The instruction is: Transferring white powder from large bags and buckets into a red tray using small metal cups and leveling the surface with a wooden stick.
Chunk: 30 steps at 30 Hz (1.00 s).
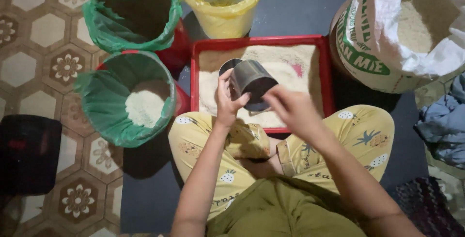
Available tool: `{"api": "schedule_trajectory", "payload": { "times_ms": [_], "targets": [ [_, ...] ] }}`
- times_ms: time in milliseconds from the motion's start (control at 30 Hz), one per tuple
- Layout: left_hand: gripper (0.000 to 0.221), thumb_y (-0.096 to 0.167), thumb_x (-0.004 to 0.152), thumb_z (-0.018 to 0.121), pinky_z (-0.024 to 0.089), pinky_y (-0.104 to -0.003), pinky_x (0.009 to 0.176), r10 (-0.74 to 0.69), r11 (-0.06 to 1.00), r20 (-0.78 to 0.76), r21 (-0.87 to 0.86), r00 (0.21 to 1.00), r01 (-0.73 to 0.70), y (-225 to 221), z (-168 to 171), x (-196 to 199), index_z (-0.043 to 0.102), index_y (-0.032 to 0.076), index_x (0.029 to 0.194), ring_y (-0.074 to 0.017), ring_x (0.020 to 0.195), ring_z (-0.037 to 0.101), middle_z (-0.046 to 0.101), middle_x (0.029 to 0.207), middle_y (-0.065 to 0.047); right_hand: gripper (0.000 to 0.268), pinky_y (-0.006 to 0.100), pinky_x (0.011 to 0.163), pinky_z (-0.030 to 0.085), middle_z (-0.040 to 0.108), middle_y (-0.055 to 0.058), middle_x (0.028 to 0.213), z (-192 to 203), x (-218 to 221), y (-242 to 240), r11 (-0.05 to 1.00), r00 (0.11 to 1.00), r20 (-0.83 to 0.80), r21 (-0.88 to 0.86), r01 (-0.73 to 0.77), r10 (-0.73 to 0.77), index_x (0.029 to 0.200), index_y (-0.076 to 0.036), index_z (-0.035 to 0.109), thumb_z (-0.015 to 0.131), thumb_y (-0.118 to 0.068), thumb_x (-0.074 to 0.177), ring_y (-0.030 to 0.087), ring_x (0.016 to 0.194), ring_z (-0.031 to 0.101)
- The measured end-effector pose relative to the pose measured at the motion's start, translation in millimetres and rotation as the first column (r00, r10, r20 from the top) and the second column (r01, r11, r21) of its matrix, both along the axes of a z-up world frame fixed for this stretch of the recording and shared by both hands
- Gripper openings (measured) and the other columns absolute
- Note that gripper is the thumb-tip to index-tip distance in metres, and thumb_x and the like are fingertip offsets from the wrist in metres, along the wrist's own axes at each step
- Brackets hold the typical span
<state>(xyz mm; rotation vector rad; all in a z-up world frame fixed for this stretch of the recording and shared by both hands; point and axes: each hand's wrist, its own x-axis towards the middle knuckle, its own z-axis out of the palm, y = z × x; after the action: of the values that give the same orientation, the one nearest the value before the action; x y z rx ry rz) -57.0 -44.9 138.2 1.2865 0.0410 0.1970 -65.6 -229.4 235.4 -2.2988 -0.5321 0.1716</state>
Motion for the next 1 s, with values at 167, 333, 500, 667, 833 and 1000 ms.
{"api": "schedule_trajectory", "payload": {
  "times_ms": [167,333,500,667,833,1000],
  "targets": [
    [0.090,0.031,0.072,0.089,0.042,-0.041,0.114,-0.040,0.952,-0.083,-0.306,0.996,0.012,-17.1,-11.6,4.4,0.045,0.010,0.148,-0.0248,0.132,0.049,0.054,0.141,-0.013,0.050,0.030,0.082,0.051,0.071,0.007,0.110,-59.4,25.7,-49.6,0.854,0.946,-0.221,0.418,0.311,-0.236,0.133,-0.020,0.057,0.081,-0.031,0.090,0.018,0.097,0.064],
    [0.075,0.028,0.083,0.078,0.036,-0.038,0.119,-0.161,0.929,-0.100,-0.351,0.982,0.116,-20.6,-51.7,17.8,0.046,0.010,0.149,-0.0214,0.142,0.042,0.046,0.154,-0.010,0.099,0.056,0.108,0.040,0.032,0.032,0.154,-88.0,38.0,-49.4,0.764,0.841,-0.531,0.583,0.278,0.099,0.163,-0.019,0.019,0.072,-0.045,0.084,0.041,0.138,0.040],
    [0.068,0.031,0.095,0.072,0.031,-0.040,0.122,-0.228,0.937,-0.131,-0.298,0.965,0.181,-13.9,-80.4,33.5,0.043,0.007,0.152,-0.0240,0.146,0.036,0.041,0.157,-0.014,0.086,0.040,0.106,0.049,0.037,0.020,0.152,-117.4,52.9,-40.1,0.567,0.734,-0.656,0.677,0.469,0.176,0.159,-0.017,0.034,0.072,-0.029,0.083,0.027,0.134,0.049],
    [0.053,0.046,0.086,0.078,0.036,-0.043,0.113,0.260,0.607,0.037,0.771,0.965,-0.193,24.2,-65.7,21.0,0.060,0.025,0.132,-0.0252,0.129,0.053,0.060,0.130,-0.002,0.101,0.053,0.090,0.059,0.031,0.040,0.150,-164.7,79.8,-71.1,0.657,0.725,-0.541,0.365,0.660,-0.428,0.156,-0.002,0.030,0.092,-0.037,0.084,0.049,0.129,0.053],
    [0.089,0.044,0.072,0.089,0.028,-0.051,0.120,0.342,0.586,-0.048,0.792,0.938,-0.173,26.9,-119.4,20.1,0.046,0.017,0.145,-0.0339,0.141,0.039,0.042,0.148,-0.013,0.104,0.058,0.103,0.047,0.055,0.029,0.128,-204.3,95.1,-89.9,0.676,0.655,-0.198,-0.066,0.734,-0.729,0.154,-0.018,0.034,0.094,-0.048,0.074,0.048,0.124,0.059],
    [0.099,0.073,0.081,0.070,0.016,-0.056,0.126,0.401,0.868,-0.633,0.493,0.663,-0.055,40.9,-169.9,45.1,0.035,0.018,0.155,-0.0401,0.150,0.030,0.034,0.157,-0.018,0.103,0.061,0.100,0.049,0.057,0.024,0.123,-212.9,97.2,-83.2,0.633,0.620,-0.129,-0.150,0.759,-0.774,0.155,-0.024,0.031,0.091,-0.047,0.074,0.049,0.119,0.061]
  ]
}}
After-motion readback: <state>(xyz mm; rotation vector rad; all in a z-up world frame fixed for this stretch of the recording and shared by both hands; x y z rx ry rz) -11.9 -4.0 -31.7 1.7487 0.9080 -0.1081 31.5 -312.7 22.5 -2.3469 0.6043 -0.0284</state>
